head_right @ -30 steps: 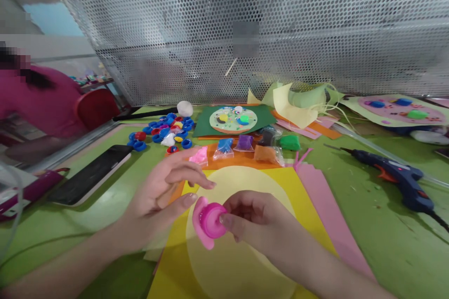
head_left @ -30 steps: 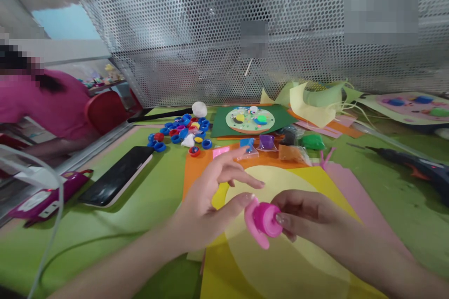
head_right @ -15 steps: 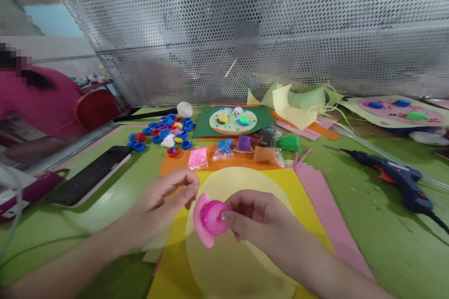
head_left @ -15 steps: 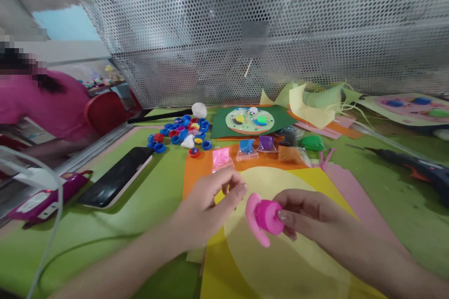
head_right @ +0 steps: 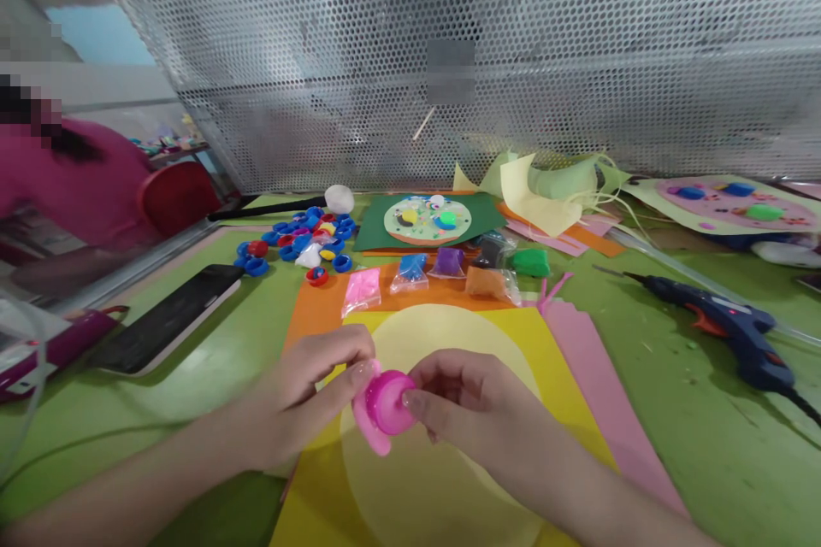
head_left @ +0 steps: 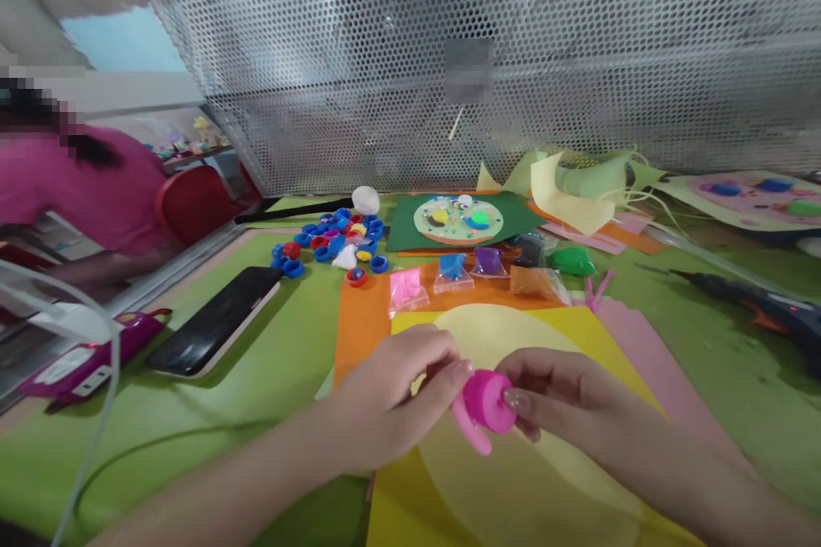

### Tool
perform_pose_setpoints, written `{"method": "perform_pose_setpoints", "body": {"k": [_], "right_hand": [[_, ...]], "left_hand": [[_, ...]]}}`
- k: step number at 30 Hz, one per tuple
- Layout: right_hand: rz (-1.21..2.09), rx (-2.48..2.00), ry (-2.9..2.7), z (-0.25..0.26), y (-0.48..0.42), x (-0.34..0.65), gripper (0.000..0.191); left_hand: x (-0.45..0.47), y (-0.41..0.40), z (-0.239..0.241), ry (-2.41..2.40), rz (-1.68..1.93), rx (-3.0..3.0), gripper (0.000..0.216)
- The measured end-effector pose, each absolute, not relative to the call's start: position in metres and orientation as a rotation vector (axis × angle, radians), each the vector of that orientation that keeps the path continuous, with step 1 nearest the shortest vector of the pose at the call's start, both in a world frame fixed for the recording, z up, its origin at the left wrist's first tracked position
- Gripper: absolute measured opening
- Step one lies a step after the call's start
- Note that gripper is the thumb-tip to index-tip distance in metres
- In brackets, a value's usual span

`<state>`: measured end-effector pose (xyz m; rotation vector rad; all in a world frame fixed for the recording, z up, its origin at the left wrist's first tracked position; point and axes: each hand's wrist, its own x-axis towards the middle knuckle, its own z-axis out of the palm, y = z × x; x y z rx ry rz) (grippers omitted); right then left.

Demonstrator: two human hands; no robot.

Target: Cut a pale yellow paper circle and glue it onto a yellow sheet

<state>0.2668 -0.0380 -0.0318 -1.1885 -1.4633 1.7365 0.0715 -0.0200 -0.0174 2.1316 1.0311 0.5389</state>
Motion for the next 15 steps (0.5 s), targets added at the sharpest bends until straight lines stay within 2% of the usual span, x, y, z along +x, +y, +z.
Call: {"method": "perform_pose_setpoints", "body": {"k": [15], "right_hand": [[1.804, -1.140, -1.421, -0.0341, -0.0387, 0.2654, 0.026]], "left_hand": [[0.0710, -0.0175, -0.0176, 0.961, 0.543, 2.117, 0.028]]}}
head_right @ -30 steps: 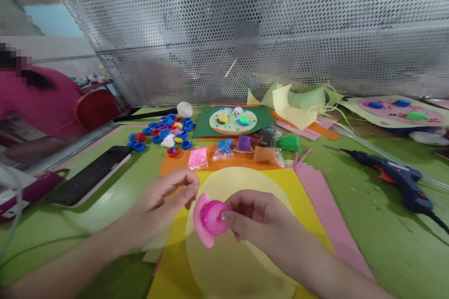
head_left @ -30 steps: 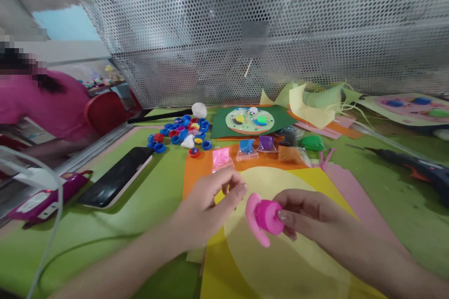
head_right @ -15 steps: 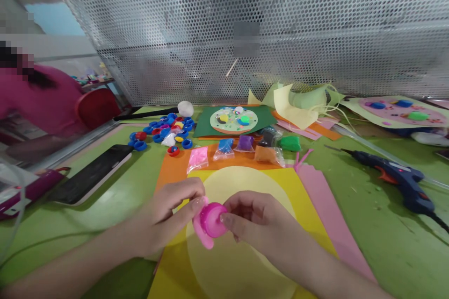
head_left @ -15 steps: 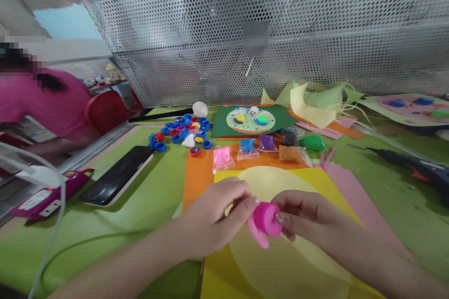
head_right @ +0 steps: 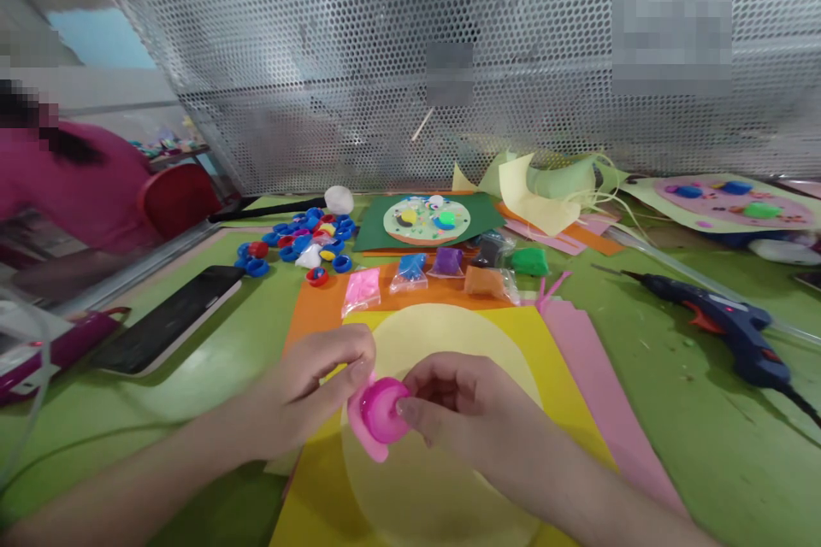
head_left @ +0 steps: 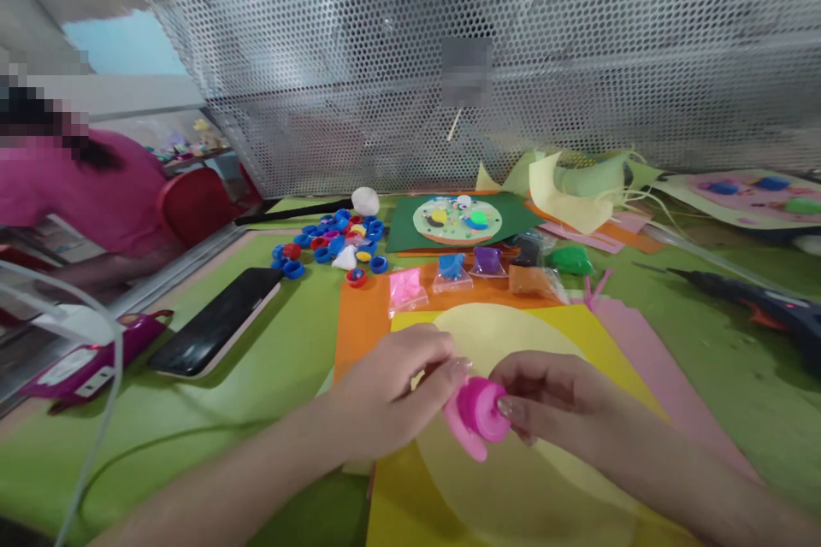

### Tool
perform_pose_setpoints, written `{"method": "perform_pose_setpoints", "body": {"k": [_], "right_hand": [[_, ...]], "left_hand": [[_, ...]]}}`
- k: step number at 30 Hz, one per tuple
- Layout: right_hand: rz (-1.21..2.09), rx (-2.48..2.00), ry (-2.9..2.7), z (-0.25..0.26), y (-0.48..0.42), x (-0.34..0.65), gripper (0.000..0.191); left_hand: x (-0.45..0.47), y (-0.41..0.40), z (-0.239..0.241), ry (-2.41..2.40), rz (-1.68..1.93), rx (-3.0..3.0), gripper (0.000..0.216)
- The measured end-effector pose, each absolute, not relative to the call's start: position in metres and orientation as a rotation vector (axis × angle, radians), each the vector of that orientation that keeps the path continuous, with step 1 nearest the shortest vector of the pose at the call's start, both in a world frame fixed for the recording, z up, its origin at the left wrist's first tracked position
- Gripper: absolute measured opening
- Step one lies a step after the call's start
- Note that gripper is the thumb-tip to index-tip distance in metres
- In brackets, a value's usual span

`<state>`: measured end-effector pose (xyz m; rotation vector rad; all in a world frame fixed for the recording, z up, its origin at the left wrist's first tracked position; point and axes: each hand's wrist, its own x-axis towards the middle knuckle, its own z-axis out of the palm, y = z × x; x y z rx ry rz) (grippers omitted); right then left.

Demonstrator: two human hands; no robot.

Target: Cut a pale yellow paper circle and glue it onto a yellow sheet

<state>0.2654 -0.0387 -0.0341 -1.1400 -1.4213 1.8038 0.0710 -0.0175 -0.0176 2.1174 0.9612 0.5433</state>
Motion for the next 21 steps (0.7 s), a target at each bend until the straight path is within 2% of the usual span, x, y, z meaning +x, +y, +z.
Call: {"method": "perform_pose_setpoints", "body": {"k": [11, 18, 21], "right_hand": [[1.822, -1.135, -1.430, -0.036, -0.039, 0.265, 0.026], [1.785, -1.155, -1.427, -0.027, -0.039, 0.264, 0.039], [1.787, -1.158, -1.405, -0.024, -0.039, 0.266, 0.042]], "left_hand": [[0.071, -0.014, -0.023, 0.766, 0.595, 2.330, 0.027], [0.064, -0.013, -0.026, 0.762, 0.668, 2.057, 0.048], [0.063, -0.014, -0.028, 0.792, 0.633, 1.926, 0.046]]}}
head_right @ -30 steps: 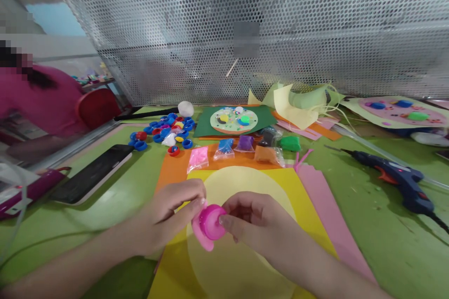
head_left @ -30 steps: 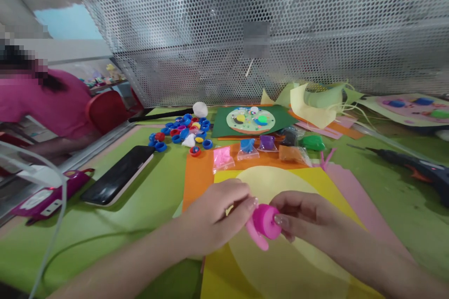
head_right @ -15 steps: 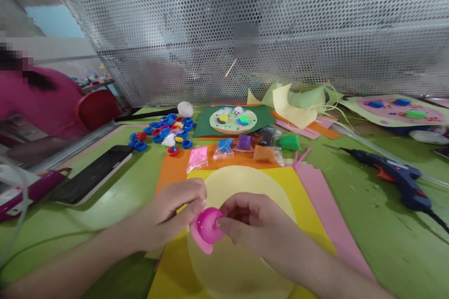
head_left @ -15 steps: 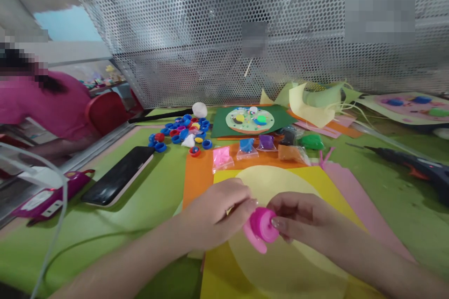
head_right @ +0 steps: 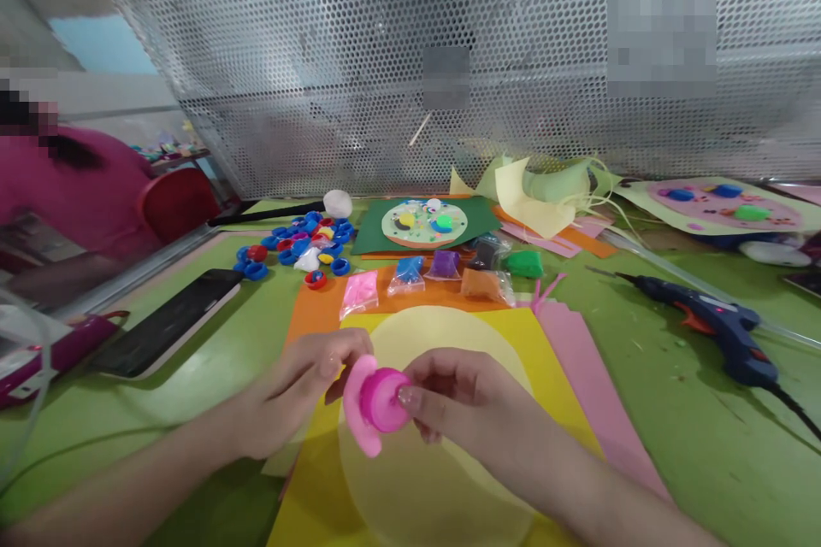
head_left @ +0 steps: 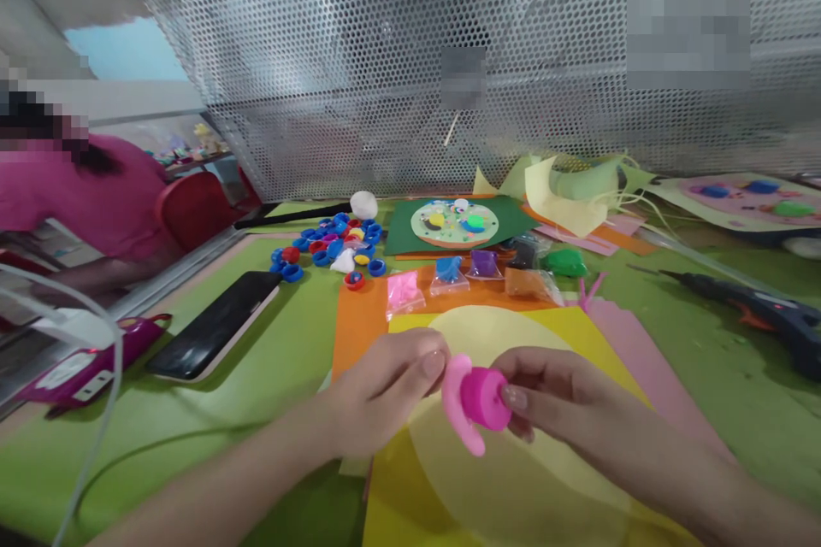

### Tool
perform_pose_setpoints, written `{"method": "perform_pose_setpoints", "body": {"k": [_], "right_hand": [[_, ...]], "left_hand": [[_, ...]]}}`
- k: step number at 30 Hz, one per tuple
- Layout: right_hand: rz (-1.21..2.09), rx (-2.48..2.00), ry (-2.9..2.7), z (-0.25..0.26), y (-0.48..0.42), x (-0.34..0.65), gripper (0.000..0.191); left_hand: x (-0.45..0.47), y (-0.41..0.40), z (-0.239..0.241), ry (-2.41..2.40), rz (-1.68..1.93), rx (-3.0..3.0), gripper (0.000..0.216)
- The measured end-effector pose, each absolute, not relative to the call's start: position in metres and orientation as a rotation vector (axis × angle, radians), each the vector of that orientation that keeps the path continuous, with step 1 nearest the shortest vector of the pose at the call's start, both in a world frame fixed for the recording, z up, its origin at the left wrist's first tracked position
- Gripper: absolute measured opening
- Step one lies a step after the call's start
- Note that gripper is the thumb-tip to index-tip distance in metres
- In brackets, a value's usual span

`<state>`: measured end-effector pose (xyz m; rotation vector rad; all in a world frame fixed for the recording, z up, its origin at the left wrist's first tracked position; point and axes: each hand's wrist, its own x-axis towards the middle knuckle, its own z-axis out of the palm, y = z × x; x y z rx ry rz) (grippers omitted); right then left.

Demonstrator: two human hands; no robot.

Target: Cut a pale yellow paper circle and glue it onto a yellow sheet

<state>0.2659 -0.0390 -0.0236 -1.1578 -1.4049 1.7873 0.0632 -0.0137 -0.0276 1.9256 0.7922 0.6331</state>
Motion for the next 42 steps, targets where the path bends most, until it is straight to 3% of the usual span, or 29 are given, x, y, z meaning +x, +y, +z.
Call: {"method": "perform_pose_setpoints", "body": {"k": [15, 25, 32, 42], "right_hand": [[1.739, -1.170, -1.384, -0.022, -0.039, 0.268, 0.045], [1.747, -1.087, -1.306, -0.028, -0.039, 0.269, 0.037], [1.845, -0.897, -1.161, -0.035, -0.038, 0.271, 0.029], [1.817, -0.893, -1.211, -0.040, -0.037, 0.272, 0.029]], "left_hand": [[0.064, -0.017, -0.027, 0.816, 0.656, 1.981, 0.041], [0.062, -0.014, -0.036, 0.721, 0.689, 2.030, 0.050], [0.062, -0.009, -0.037, 0.555, 0.641, 2.220, 0.040], [0.067, -0.009, -0.034, 0.578, 0.613, 2.269, 0.045]]}}
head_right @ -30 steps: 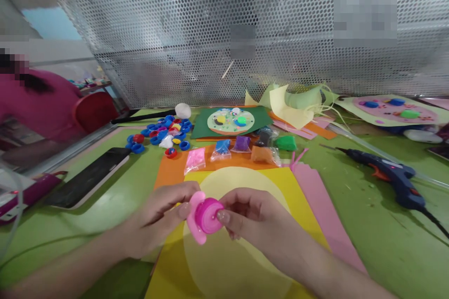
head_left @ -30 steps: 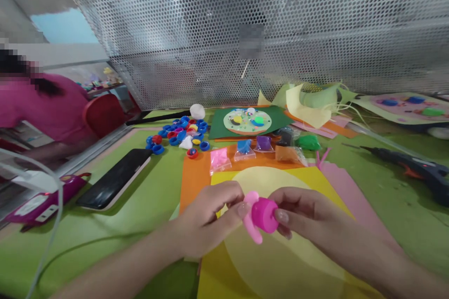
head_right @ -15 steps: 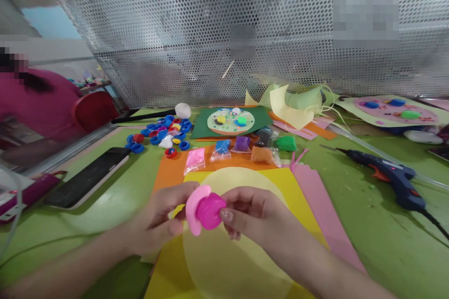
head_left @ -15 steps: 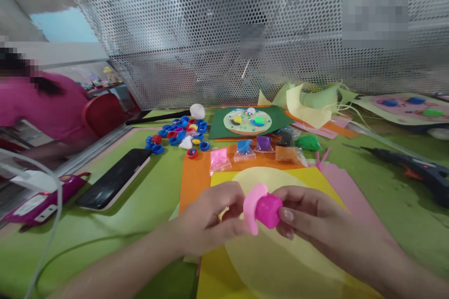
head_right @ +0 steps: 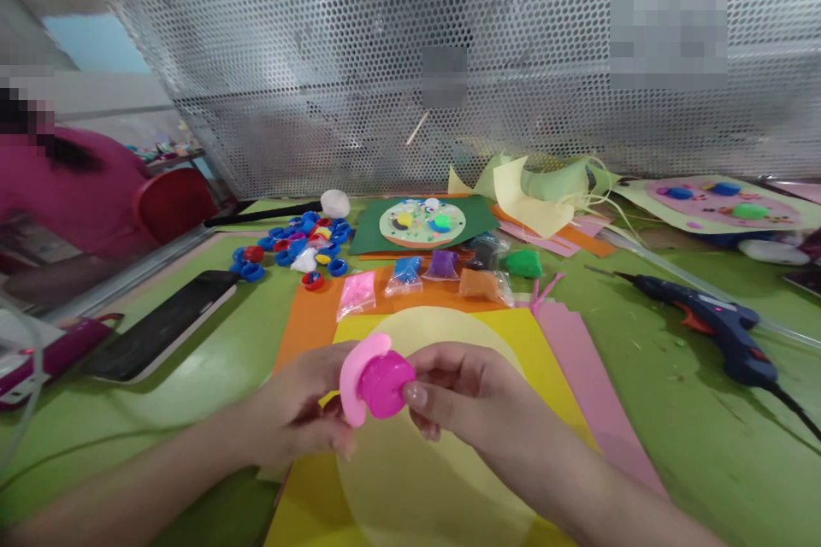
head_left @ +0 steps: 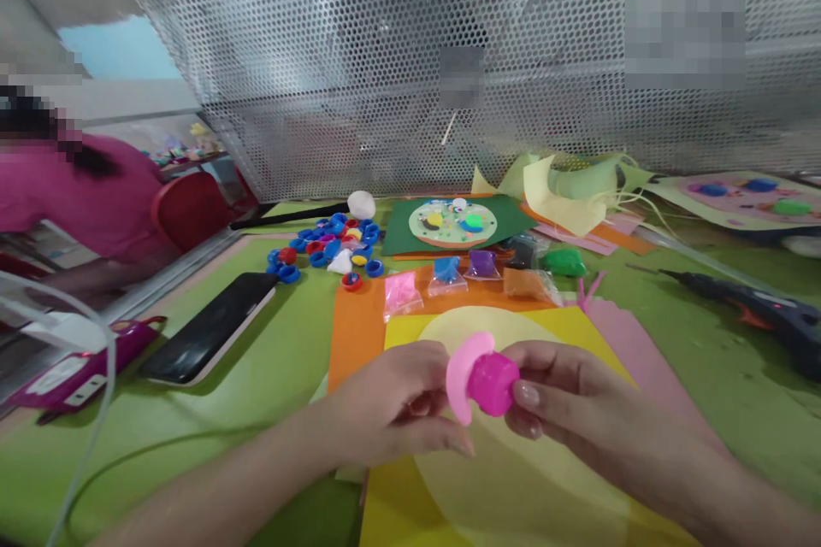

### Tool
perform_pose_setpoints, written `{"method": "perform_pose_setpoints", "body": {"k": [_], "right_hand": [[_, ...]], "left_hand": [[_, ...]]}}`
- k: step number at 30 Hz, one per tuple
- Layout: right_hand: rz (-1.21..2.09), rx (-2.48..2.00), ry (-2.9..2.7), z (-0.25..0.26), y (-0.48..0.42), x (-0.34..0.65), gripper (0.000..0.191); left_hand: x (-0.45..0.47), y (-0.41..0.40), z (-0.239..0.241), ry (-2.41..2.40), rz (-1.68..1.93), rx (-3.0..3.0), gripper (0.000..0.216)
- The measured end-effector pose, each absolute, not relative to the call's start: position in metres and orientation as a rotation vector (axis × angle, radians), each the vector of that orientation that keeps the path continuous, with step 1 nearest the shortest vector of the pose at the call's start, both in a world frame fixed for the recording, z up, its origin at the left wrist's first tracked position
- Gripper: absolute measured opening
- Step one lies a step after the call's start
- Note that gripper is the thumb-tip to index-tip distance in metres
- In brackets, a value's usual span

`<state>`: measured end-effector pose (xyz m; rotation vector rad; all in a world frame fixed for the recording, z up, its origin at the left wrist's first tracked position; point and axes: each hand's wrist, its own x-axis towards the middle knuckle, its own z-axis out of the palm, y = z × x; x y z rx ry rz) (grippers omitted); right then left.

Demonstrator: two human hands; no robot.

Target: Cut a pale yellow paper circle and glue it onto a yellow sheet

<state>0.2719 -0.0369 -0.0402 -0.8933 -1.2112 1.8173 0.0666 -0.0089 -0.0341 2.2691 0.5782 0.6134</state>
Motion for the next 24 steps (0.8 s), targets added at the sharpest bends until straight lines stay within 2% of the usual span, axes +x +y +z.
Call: {"method": "perform_pose_setpoints", "body": {"k": [6, 9, 13, 19, 24], "right_hand": [[1.767, -0.924, -1.267, -0.039, -0.035, 0.274, 0.028], [1.510, -1.137, -1.462, -0.033, -0.028, 0.283, 0.026], [1.222, -1.344, -1.743, -0.029, -0.013, 0.296, 0.022], [1.241, -1.498, -2.110, -0.037, -0.010, 0.297, 0.028], [1.225, -1.411, -2.179, -0.040, -0.012, 0.296, 0.020]], "left_hand": [[0.062, -0.006, -0.033, 0.645, 0.451, 2.257, 0.047], [0.055, 0.002, -0.030, 0.715, 0.437, 2.243, 0.051], [0.048, 0.010, -0.027, 0.937, 0.478, 2.248, 0.046], [0.054, 0.007, -0.031, 0.976, 0.343, 2.349, 0.039], [0.057, 0.005, -0.030, 1.060, 0.325, 2.273, 0.037]]}}
